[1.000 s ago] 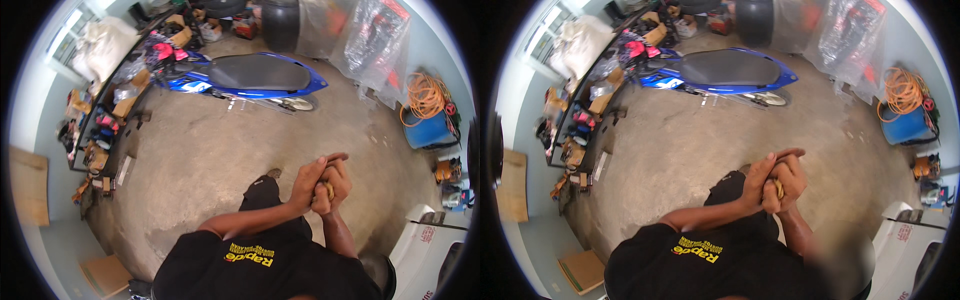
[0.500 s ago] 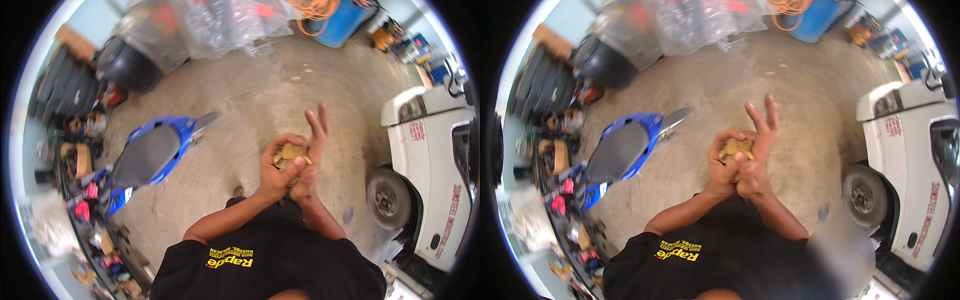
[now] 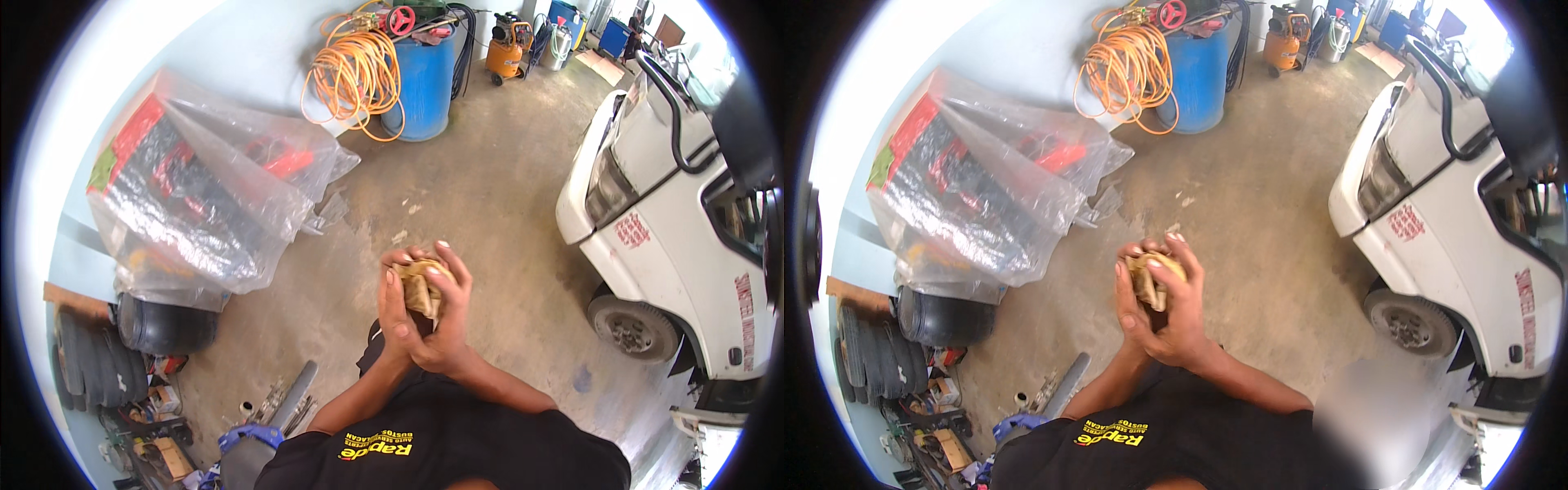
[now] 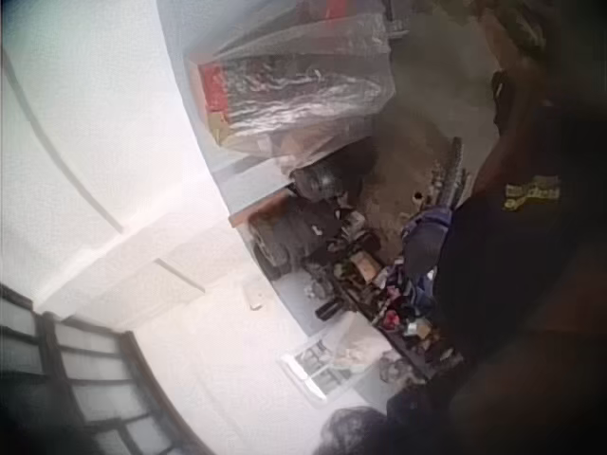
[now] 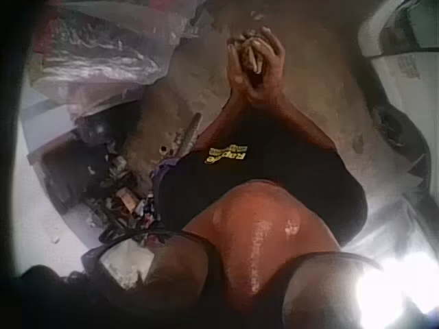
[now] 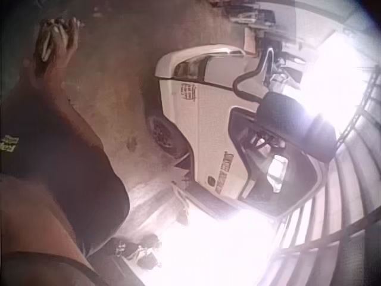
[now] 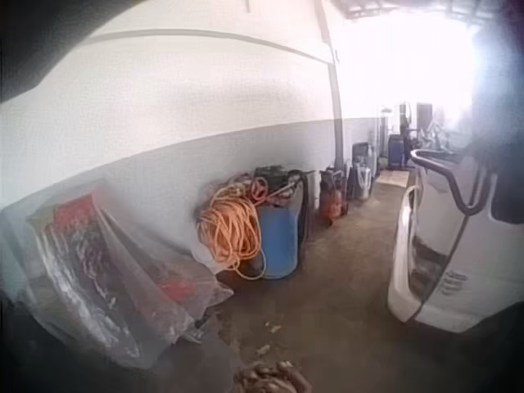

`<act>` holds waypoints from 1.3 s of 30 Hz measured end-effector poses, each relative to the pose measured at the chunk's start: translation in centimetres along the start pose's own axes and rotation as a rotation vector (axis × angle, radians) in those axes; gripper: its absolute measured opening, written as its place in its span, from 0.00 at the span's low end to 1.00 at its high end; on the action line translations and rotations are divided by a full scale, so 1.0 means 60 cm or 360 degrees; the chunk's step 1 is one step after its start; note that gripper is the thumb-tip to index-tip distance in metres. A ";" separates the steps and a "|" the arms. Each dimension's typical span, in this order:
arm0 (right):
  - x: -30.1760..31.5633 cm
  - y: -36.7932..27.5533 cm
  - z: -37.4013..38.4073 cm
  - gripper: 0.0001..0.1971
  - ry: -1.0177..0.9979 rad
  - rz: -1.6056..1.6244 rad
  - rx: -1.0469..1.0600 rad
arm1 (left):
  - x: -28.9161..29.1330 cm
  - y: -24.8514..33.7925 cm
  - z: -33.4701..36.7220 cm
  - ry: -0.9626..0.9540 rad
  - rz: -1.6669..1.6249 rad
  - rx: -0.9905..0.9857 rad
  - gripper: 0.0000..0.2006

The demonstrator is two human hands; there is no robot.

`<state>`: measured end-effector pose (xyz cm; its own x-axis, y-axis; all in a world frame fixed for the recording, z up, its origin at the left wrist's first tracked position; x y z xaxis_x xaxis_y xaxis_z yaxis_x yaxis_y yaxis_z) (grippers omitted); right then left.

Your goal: The person removes a large air intake hose from a truck's engine bay, then walks to retrieve and unfold a cardboard box. They place the cardboard on the floor, return to the engine, and wipe components with a cloth. The person then retrieves a socket wrench from a toolbox and uses it on the engine.

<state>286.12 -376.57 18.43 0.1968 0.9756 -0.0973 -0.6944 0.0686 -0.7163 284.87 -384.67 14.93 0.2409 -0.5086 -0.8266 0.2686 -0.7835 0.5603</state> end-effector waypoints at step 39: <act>0.445 1.398 1.543 0.12 0.0583 -0.0886 0.0136 | -0.913 -1.214 1.549 -0.0227 0.0526 0.0384 0.16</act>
<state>169.04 -325.48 19.75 0.7532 0.6571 0.0317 -0.4707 0.5720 -0.6718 165.42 -332.95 14.53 0.1414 -0.7770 -0.6135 -0.0312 -0.6229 0.7817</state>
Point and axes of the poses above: each hand's wrist, its own z-axis towards the middle knuckle, its own x-axis out of the back of the hand, y = z × x, the point moved 3 cm from there along z, towards the middle knuckle, and after that the axes turned 13 degrees about y, right-handed, at the moved point
